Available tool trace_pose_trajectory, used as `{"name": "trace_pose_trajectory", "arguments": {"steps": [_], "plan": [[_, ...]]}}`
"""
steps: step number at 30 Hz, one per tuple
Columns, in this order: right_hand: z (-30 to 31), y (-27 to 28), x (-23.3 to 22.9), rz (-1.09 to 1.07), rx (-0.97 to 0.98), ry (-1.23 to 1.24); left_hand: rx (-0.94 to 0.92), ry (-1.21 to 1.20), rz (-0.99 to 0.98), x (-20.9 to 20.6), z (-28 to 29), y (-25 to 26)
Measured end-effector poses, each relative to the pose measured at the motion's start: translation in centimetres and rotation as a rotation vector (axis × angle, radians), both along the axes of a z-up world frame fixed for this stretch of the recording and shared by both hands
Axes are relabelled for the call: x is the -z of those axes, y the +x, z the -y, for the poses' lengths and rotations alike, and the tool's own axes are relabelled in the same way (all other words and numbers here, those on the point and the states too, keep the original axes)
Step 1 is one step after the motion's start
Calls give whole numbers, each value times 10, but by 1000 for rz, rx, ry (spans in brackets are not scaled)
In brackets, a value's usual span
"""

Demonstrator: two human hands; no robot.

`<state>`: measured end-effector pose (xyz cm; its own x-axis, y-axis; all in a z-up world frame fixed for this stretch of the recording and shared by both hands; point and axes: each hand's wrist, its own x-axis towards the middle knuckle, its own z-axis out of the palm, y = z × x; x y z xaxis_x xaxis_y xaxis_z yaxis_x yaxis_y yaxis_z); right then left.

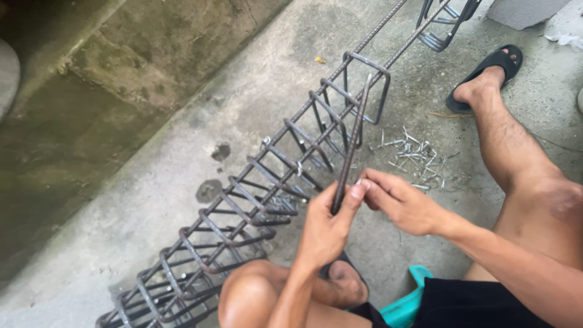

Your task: Tying steel rebar intersections together using wire ties and a manual twisting tool

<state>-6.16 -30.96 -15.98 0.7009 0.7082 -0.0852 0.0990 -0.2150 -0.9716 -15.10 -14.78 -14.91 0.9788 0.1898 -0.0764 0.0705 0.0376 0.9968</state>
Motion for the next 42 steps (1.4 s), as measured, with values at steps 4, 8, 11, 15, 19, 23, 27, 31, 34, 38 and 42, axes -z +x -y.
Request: {"name": "trace_pose_trajectory", "arguments": {"steps": [4,8,11,15,19,23,27,31,34,38,42], "plan": [[-2,-8,1,161,62,-132,-16,-22,-41,13,-1,2],[4,2,20,465,20,-141,-14,-184,-231,17,6,4],[13,23,40,840,-130,-10,-12,-276,-337,15,5,5],[19,40,45,1311,-318,106,68,-281,-458,26,8,3],[32,48,57,1365,-431,117,159,-191,-490,44,12,7],[32,54,51,1327,-313,28,154,40,-334,40,10,8],[37,40,51,1028,93,-79,23,-11,-165,36,15,6],[26,7,62,676,319,88,-46,-21,-122,27,16,6],[14,-10,56,129,327,206,-49,-19,-83,25,19,6],[0,-12,40,-301,281,343,-4,9,-131,24,22,1],[1,1,40,-145,319,281,-118,401,138,-5,20,-1]]}}
